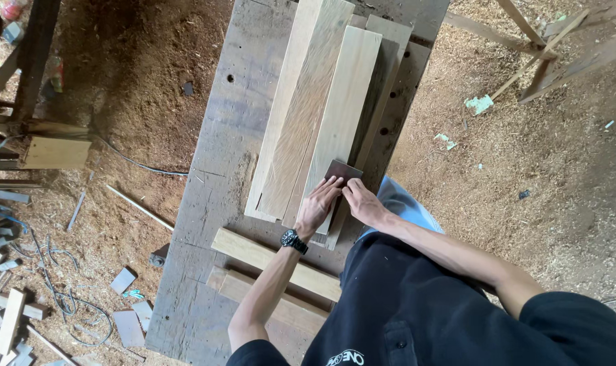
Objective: The person sands the surface of wood planks by hand using sandpaper.
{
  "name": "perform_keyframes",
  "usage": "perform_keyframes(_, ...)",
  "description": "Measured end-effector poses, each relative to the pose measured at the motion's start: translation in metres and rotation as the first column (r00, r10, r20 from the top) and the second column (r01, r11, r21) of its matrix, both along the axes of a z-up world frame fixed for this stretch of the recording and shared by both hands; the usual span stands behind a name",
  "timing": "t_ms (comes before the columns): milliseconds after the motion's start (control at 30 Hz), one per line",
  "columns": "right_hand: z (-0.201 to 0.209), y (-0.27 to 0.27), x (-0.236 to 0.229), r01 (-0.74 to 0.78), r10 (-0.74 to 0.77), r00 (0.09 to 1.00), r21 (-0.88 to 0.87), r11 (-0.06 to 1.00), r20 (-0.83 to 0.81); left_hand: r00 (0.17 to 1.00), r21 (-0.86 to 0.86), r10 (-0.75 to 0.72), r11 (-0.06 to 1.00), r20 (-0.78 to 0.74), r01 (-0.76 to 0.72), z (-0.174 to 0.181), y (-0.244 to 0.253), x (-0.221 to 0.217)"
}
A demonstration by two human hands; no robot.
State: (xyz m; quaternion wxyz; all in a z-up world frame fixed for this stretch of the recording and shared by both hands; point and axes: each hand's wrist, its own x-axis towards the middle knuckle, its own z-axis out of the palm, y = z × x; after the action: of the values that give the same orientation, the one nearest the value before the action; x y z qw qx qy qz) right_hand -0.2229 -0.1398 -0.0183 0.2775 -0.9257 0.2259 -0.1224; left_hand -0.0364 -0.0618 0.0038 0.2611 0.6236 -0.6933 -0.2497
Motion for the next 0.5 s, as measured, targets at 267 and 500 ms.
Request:
perform_keyframes(267,-0.016,-0.103,0.016,0.156,-0.157,0.986,0.037,0.987,0.051,0.999,-0.063,-0.027,0.998,-0.038,0.025,-0.011,-0.117,0.018)
perform_keyframes(500,-0.05,-0.226,0.027,0.198,-0.199,0.98,-0.079,0.977,-0.011,1.0,-0.055,-0.013,0.998,-0.022,0.012,-0.032,-0.249,0.034)
